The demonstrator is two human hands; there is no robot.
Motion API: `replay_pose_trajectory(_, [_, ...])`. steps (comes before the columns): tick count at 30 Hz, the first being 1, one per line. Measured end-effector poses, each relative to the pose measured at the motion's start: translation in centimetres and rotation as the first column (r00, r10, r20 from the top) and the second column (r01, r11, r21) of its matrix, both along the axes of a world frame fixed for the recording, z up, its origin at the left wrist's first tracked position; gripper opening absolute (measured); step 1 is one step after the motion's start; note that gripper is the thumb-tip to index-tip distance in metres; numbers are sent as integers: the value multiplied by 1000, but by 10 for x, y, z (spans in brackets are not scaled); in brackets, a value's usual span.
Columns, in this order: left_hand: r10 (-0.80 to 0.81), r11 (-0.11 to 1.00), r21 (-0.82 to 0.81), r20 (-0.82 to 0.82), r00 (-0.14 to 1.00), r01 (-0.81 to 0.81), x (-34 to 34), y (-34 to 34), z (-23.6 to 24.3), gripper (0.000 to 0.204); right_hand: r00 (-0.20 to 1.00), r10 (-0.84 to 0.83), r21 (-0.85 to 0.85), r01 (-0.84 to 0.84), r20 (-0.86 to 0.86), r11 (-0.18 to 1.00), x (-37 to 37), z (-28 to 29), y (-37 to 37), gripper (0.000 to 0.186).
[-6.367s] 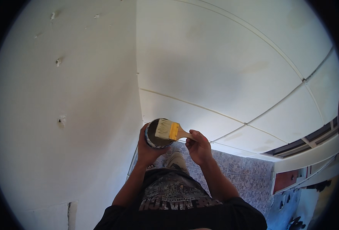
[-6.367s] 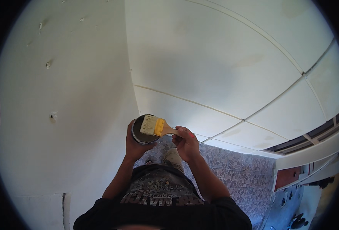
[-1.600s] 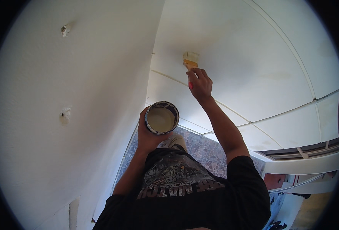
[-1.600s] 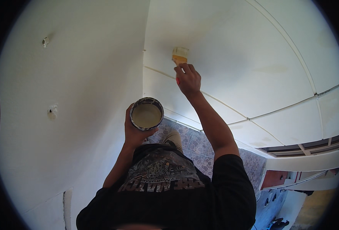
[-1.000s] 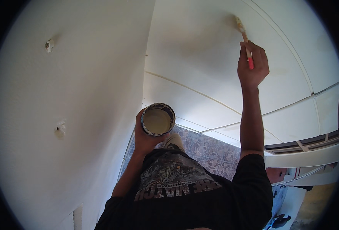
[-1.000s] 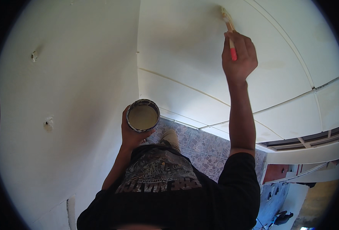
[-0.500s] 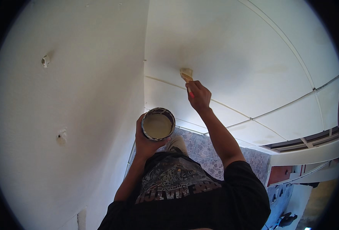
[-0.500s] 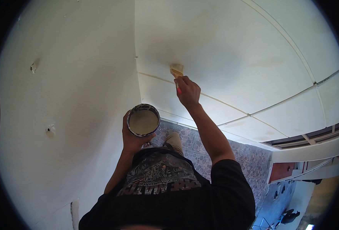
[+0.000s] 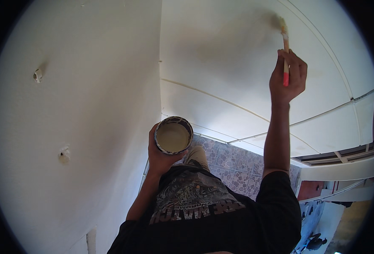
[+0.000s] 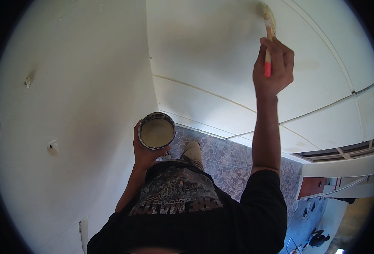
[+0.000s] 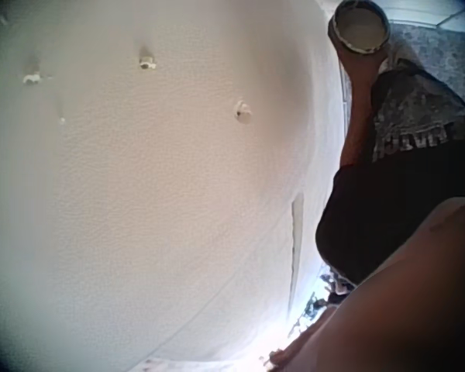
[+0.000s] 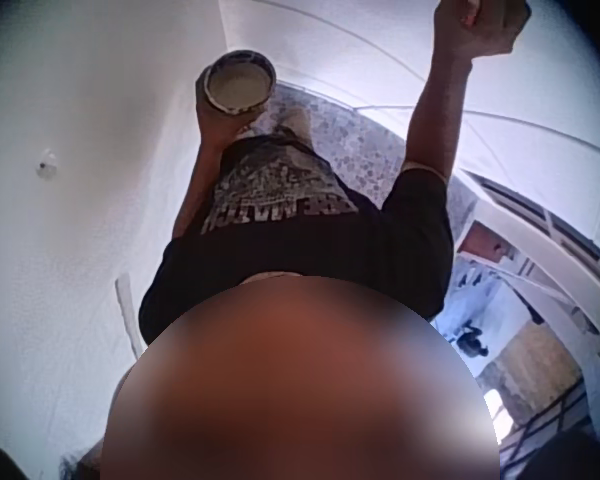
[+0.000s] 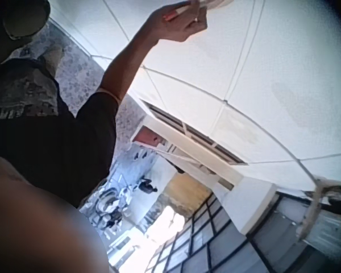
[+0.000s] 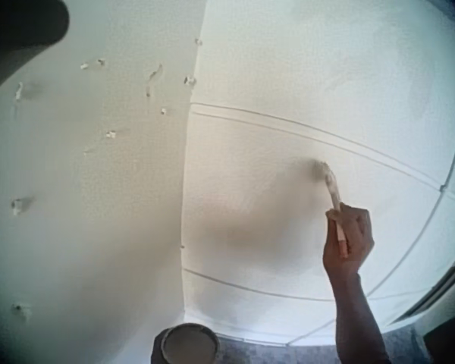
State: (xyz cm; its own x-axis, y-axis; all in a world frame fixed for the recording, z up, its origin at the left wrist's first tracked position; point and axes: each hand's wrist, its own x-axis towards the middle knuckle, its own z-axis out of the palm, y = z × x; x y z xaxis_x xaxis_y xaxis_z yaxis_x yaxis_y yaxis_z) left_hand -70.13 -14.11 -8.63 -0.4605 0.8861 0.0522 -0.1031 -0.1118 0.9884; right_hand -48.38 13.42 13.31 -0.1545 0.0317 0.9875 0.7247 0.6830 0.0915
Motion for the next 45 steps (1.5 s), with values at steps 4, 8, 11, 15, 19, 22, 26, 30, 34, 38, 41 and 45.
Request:
replay_pose_trajectory(4, [-8,1000,16,-28,1000,9,0,3,2,114,990,-138,-145,140,25,979,-13,-70,9,12])
replay_pose_trajectory(8, [-32,999,4,21,999,32,2,5,3,114,966,13,-348,81,259,934,-32,-166,7,19])
replay_pose_trajectory(11, [-5,1000,3,-93,996,5,3,5,9,113,947,113,-444,34,301,896,-45,-205,-7,26])
replay_pose_trajectory(15, [-17,1000,-3,-10,1000,17,3,4,1,113,921,218,-567,4,323,824,-54,-215,-23,22])
replay_pose_trajectory(19, [22,998,62,-105,994,-16,7,8,-1,112,872,378,-634,-106,311,766,-67,-188,-24,15])
replay_pose_trajectory(22, [-11,999,36,-94,996,14,12,10,2,113,853,292,-575,12,433,818,-73,-163,5,12])
replay_pose_trajectory(26, [-12,999,34,-94,996,15,11,10,-3,114,879,192,-438,20,436,899,-77,-85,19,9])
replay_pose_trajectory(30, [11,999,46,-106,994,-6,13,7,-5,116,935,79,-210,-5,345,978,-69,-9,7,15])
replay_pose_trajectory(34, [42,998,39,-103,994,-39,9,4,-7,117,963,72,-122,-41,261,992,-76,2,-7,23])
replay_pose_trajectory(38, [49,997,57,-68,996,-45,9,4,1,116,917,43,-173,28,397,985,-85,-54,8,25])
replay_pose_trajectory(41, [75,994,86,-60,995,-70,4,2,-2,115,845,73,-191,35,530,981,-109,-130,7,9])
replay_pose_trajectory(45, [78,994,82,-64,995,-73,4,-1,-2,114,743,265,-418,22,615,908,-110,-211,14,9])
